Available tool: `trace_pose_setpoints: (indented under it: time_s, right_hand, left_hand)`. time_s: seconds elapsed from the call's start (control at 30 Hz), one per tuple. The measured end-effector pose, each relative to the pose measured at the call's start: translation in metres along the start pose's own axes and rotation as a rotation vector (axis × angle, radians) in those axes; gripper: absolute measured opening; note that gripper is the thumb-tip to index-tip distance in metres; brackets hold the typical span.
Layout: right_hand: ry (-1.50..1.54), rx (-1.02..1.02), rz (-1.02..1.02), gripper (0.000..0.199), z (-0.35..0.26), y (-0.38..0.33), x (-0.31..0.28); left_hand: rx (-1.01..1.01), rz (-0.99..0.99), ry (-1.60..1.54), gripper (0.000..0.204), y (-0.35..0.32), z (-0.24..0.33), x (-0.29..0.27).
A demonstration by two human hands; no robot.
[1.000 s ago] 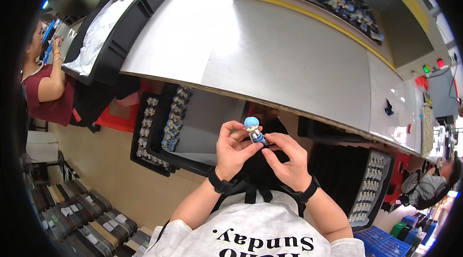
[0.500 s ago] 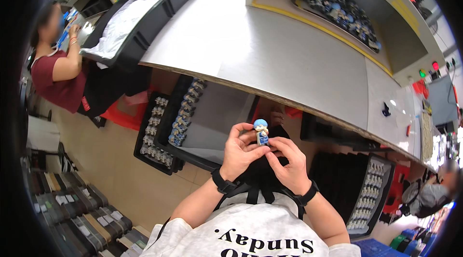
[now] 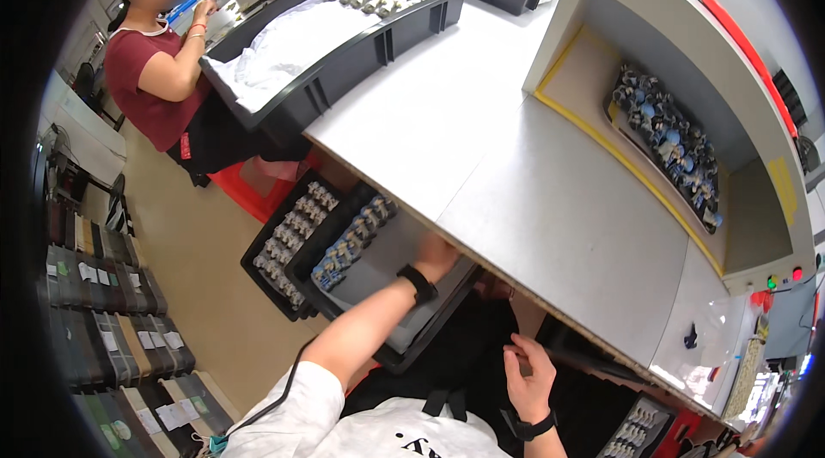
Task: The person assembles small figurines by hand, attaching parts and applying glue to secure them. They handle the figurines one at a time, picking them up from a tray, manipulating the components, and placing them back into the tray.
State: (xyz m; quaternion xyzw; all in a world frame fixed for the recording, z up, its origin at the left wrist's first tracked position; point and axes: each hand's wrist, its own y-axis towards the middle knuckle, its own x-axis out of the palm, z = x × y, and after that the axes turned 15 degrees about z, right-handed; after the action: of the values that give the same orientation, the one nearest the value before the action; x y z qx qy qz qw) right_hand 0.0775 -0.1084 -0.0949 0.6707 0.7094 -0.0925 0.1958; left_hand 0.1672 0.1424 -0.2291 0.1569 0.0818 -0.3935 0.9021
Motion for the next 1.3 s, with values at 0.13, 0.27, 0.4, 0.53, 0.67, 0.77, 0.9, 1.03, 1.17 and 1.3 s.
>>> trace_pose_setpoints:
  time_s: [0.13,0.27,0.4,0.53,0.67,0.77,0.9,1.03,1.17,1.3]
  right_hand:
    - [-0.019,0.107,0.058,0.02,0.012,0.005,-0.014]
    - [-0.053,0.203,0.08,0.018,0.017,0.005,-0.026]
    - [-0.083,0.167,0.099,0.017,0.017,0.002,-0.038]
    - [-0.138,0.033,0.104,0.016,-0.004,0.01,-0.049]
    - [-0.11,-0.127,0.105,0.016,-0.034,0.026,-0.066]
    - [-0.15,-0.272,0.119,0.018,-0.06,0.035,-0.085]
    - [-0.333,-0.543,0.155,0.023,-0.102,0.057,-0.115]
    - [-0.485,-0.695,0.173,0.02,-0.139,0.105,-0.132]
    - [-0.714,-0.629,0.165,0.019,-0.134,0.181,-0.136]
    - [-0.878,-0.483,0.272,0.023,-0.112,0.271,-0.135]
  left_hand:
    - [0.262,0.195,0.523,0.035,0.054,-0.019,-0.008]
    - [0.269,0.171,0.74,0.036,0.086,-0.04,-0.021]
    - [0.294,0.114,0.816,0.036,0.098,-0.051,-0.028]
    - [0.329,0.038,0.834,0.037,0.104,-0.051,-0.033]
    - [0.318,0.004,0.872,0.038,0.104,-0.048,-0.048]
    - [0.32,-0.034,0.871,0.039,0.103,-0.046,-0.048]
    - [0.32,-0.073,0.867,0.04,0.101,-0.046,-0.049]
    - [0.337,-0.073,0.848,0.041,0.096,-0.04,-0.061]
    - [0.531,0.006,0.695,0.042,0.068,-0.013,-0.064]
    - [-0.037,-0.737,0.597,0.043,0.011,0.096,-0.076]
